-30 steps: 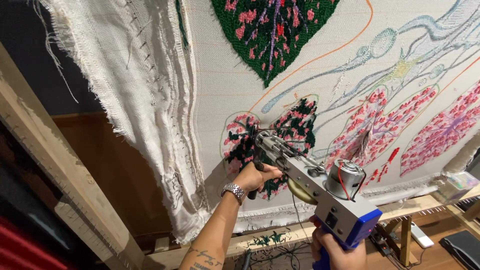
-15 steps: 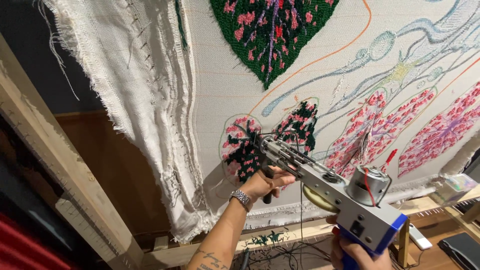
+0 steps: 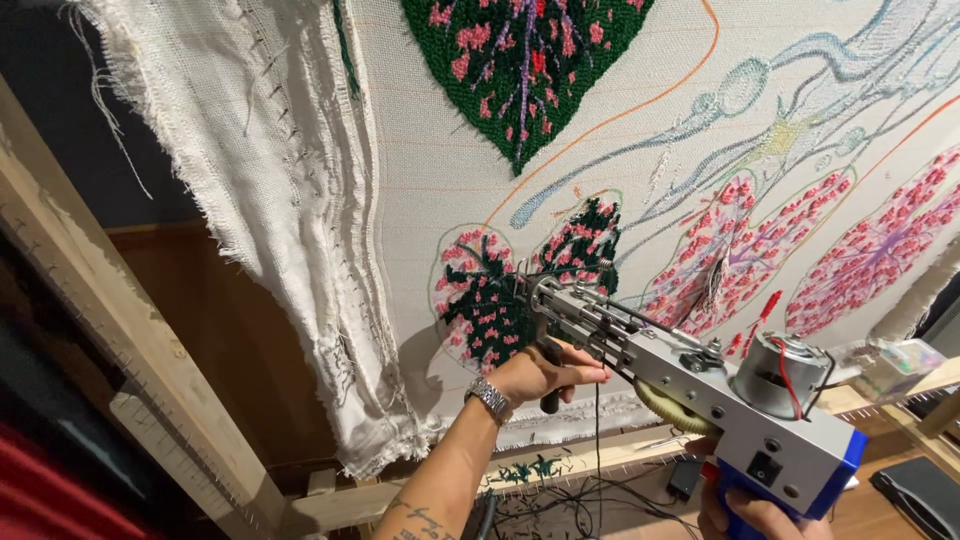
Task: Creating a patterned rug using a motorized tufting gun.
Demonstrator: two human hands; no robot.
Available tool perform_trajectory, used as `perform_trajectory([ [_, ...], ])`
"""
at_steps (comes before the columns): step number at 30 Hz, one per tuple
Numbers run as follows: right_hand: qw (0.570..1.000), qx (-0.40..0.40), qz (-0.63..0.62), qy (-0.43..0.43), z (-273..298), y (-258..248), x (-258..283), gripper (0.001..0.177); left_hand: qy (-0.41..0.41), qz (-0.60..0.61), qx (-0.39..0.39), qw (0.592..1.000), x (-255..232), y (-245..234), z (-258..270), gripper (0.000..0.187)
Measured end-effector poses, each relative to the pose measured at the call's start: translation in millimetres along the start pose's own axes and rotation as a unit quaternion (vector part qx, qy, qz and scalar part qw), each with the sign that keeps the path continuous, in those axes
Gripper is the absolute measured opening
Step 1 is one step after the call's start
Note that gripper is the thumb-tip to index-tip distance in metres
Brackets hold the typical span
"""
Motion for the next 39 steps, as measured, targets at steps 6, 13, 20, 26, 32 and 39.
perform_trajectory([
  [6,0.995,0.073,-0.009,0.065,-5,1,-2,0.067,-0.012,-0.061,-0.014,0.998,12,2,10,0.027],
  [13,0.981,0.174,-0.043,0.070,-15,18,-13,0.056,-0.005,-0.028,-0.044,0.999,22,-11,7,0.030],
  [20,0.994,0.026,0.053,0.093,-26,68,4,0.049,-0.026,-0.020,-0.075,0.997,14,-20,7,0.034],
  [26,0.992,0.005,0.055,0.115,-32,96,5,0.049,-0.056,-0.052,-0.090,0.993,6,-29,5,0.032],
  [32,0.994,0.024,0.092,0.054,-33,111,-17,0.043,-0.133,-0.030,-0.147,0.980,47,-57,-30,0.022],
  [39,0.998,0.017,0.052,0.035,-36,108,-33,0.044,-0.087,-0.024,-0.130,0.987,66,-71,-42,0.022],
])
Point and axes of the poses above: each hand's wrist, its own z-axis away from the middle knuckle, its own y-axis out of the palm, x = y × z, the point moved 1 cm from there along -z, towards the middle knuckle, and after that the axes turned 7 degrees about x, right-handed, at the moved point
